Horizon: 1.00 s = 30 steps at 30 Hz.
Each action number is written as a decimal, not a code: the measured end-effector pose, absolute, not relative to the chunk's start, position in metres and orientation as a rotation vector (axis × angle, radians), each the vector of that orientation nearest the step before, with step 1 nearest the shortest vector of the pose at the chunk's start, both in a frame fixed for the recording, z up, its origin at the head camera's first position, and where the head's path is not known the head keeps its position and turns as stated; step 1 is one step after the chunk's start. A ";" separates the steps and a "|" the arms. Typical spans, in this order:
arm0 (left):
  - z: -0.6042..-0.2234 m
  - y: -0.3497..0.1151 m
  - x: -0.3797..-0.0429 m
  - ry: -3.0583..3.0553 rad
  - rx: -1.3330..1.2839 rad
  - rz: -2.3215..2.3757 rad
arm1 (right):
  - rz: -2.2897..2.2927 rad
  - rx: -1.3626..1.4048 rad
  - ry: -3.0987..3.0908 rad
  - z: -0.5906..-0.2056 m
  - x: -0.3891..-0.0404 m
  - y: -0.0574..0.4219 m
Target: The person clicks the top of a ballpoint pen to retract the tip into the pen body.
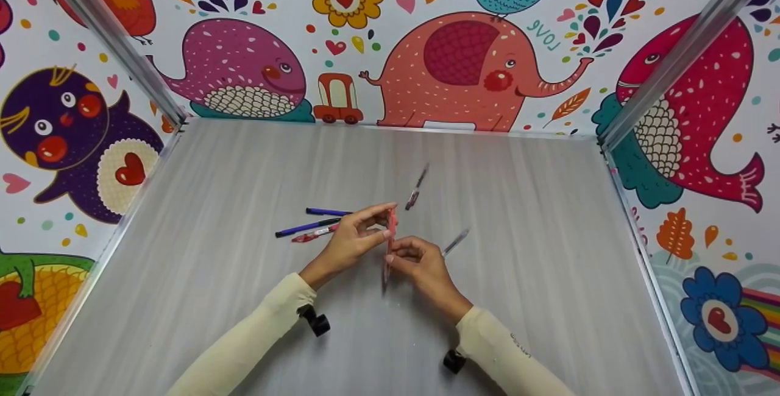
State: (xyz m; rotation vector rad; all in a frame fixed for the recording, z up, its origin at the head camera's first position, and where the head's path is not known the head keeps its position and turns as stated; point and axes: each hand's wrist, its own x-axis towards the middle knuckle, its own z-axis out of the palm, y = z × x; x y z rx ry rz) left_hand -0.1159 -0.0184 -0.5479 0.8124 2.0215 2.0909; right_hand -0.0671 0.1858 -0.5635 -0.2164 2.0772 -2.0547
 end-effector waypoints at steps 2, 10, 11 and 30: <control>-0.549 -0.019 -0.116 2.018 0.813 2.090 | -2.055 -0.213 2.070 -0.564 -0.067 0.187; -0.549 -0.019 -0.115 1.999 0.809 2.095 | -2.072 -0.224 2.016 -0.567 -0.067 0.189; -0.549 -0.018 -0.116 1.999 0.807 2.098 | -2.072 -0.221 2.011 -0.567 -0.068 0.189; -0.550 -0.018 -0.116 2.057 0.762 2.102 | -2.082 -0.117 1.869 -0.562 -0.065 0.188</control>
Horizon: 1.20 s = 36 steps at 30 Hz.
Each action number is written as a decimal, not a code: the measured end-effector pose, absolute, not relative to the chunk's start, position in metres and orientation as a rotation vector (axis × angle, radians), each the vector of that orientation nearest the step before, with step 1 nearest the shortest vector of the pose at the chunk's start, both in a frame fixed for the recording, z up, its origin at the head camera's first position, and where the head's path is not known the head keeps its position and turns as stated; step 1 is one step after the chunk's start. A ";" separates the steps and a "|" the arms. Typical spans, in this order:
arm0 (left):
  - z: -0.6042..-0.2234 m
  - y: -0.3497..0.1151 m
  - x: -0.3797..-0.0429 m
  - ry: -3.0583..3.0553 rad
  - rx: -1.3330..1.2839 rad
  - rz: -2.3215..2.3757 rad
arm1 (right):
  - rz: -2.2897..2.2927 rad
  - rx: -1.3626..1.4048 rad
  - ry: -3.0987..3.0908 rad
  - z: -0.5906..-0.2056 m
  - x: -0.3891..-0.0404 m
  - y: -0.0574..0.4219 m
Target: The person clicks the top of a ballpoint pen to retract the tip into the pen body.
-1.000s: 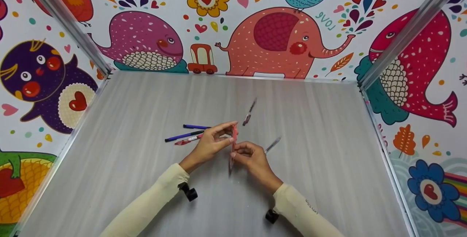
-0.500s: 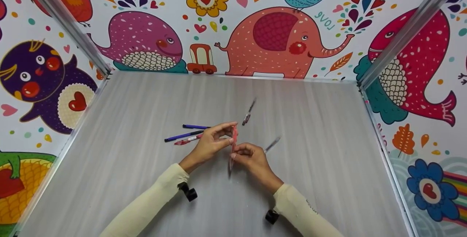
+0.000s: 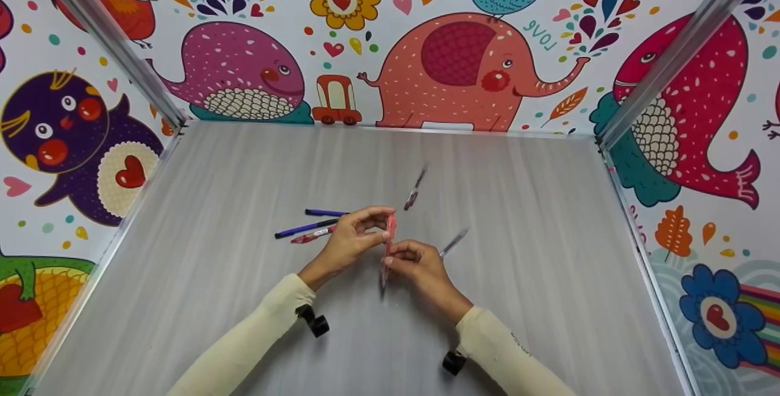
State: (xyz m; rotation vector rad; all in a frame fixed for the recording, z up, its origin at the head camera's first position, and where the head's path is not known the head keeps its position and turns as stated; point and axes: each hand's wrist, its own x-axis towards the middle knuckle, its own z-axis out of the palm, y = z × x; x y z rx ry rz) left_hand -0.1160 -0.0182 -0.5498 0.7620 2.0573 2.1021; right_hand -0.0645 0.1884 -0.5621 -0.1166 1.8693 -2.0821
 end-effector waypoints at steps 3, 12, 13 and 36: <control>-0.550 -0.019 -0.115 2.071 0.751 2.098 | -2.075 -0.109 1.876 -0.562 -0.065 0.188; -0.548 -0.020 -0.114 2.062 0.722 2.100 | -2.084 -0.130 1.875 -0.562 -0.065 0.186; -0.549 -0.020 -0.114 2.062 0.716 2.101 | -2.087 -0.128 1.872 -0.562 -0.065 0.186; -0.553 -0.019 -0.113 1.979 0.647 2.188 | -2.060 -0.124 1.897 -0.564 -0.064 0.185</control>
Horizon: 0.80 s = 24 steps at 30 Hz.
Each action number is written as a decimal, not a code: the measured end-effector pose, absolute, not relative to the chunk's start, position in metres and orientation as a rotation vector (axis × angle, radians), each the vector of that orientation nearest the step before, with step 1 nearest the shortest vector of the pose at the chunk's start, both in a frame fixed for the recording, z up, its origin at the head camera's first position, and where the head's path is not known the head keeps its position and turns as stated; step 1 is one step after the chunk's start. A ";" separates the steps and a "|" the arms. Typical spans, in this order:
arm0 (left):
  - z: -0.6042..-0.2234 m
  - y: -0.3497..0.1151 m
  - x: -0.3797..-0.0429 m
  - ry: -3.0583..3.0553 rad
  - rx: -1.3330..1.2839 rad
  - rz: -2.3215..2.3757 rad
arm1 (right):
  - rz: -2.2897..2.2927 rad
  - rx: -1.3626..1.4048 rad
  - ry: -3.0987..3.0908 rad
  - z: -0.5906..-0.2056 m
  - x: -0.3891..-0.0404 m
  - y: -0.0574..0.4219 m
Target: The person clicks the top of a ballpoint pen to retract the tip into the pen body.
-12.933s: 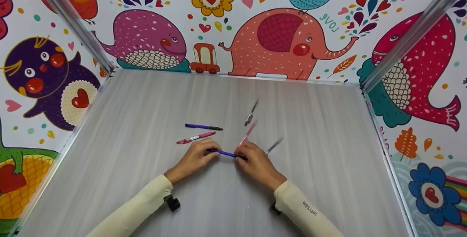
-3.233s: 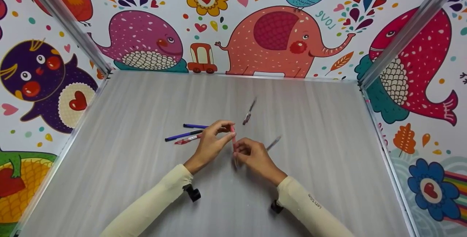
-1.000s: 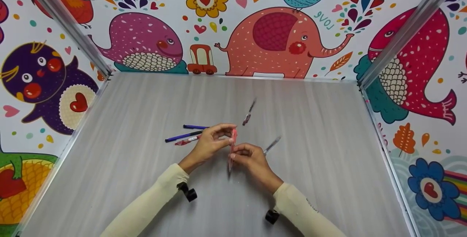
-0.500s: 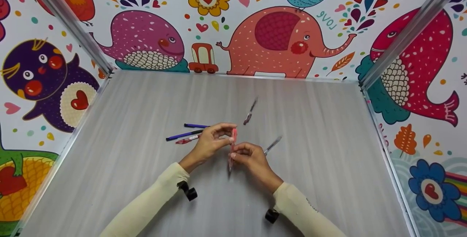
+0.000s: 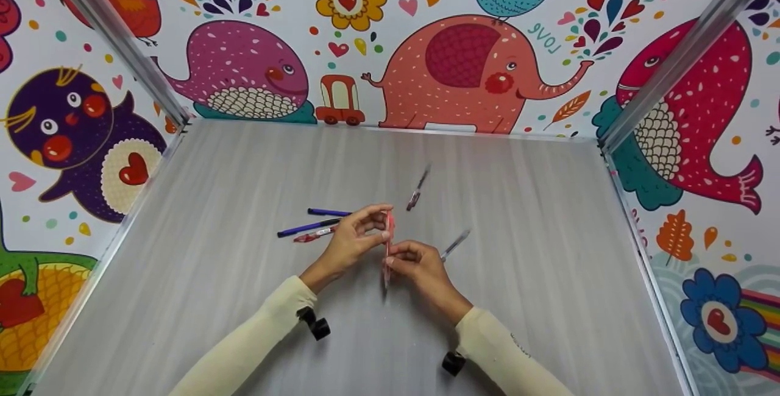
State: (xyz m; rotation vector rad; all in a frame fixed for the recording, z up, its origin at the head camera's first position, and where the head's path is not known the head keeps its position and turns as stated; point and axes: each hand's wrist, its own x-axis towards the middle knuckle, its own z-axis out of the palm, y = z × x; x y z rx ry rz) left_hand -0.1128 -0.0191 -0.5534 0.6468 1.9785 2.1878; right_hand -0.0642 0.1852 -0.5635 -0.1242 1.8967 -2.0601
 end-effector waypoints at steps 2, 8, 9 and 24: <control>-0.554 -0.019 -0.113 1.973 0.644 2.197 | -2.066 -0.131 1.891 -0.564 -0.064 0.185; -0.555 -0.021 -0.112 1.979 0.641 2.200 | -2.069 -0.145 1.863 -0.565 -0.064 0.186; -0.555 -0.022 -0.111 1.986 0.635 2.194 | -2.064 -0.147 1.861 -0.566 -0.064 0.186; -0.559 -0.026 -0.106 2.027 0.544 2.163 | -2.023 -0.121 1.835 -0.575 -0.060 0.185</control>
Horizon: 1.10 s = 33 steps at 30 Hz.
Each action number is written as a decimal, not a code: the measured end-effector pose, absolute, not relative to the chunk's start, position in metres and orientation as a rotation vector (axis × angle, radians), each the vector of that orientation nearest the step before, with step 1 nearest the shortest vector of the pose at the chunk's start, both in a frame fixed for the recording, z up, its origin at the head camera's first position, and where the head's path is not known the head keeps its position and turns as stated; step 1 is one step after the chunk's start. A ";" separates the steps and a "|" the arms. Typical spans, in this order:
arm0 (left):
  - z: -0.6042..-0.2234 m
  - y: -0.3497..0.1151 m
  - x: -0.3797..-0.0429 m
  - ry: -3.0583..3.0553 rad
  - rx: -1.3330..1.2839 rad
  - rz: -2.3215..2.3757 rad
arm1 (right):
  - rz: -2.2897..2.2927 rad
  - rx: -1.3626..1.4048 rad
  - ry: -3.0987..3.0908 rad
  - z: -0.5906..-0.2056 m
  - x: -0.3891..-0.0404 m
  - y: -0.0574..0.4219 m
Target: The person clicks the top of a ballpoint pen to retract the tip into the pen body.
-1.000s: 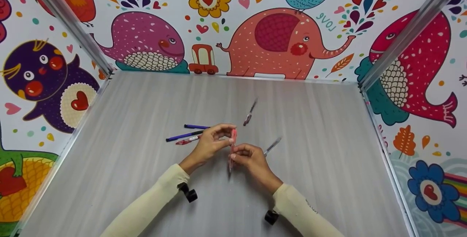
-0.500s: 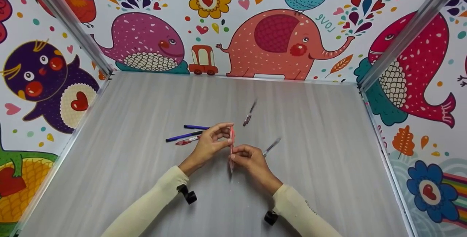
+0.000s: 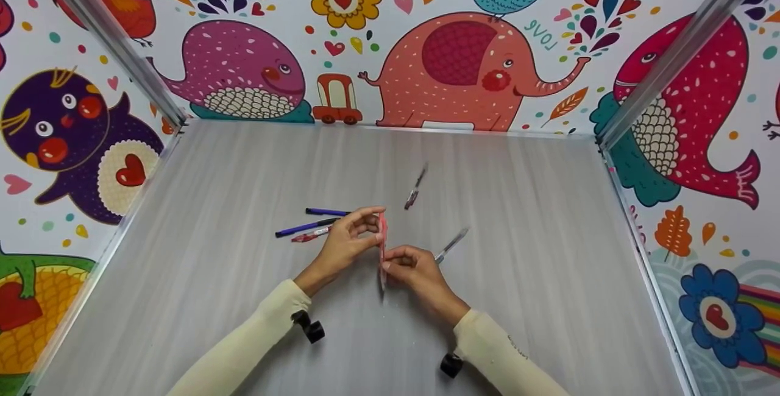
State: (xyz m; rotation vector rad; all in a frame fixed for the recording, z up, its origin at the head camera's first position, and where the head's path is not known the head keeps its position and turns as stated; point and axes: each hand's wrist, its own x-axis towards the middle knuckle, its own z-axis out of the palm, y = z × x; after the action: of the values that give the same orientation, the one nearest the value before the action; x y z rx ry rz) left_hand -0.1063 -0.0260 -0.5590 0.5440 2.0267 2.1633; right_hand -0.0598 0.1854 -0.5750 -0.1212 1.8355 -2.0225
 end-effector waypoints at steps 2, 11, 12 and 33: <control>-0.559 -0.027 -0.106 2.028 0.541 2.163 | -2.013 -0.124 1.848 -0.576 -0.060 0.185; -0.565 -0.032 -0.104 1.999 0.509 2.165 | -1.993 -0.211 1.913 -0.578 -0.058 0.190; -0.566 -0.033 -0.104 1.987 0.503 2.166 | -1.984 -0.237 1.933 -0.578 -0.058 0.191; -0.579 -0.052 -0.096 2.204 0.453 2.061 | -1.738 -0.347 2.331 -0.576 -0.064 0.198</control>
State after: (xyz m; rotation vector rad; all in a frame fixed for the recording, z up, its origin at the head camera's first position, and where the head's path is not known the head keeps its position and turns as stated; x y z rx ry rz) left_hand -0.0962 -0.0515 -0.5793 0.4527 2.2035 2.0614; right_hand -0.0640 0.1981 -0.5760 -0.3468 2.3305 -1.7383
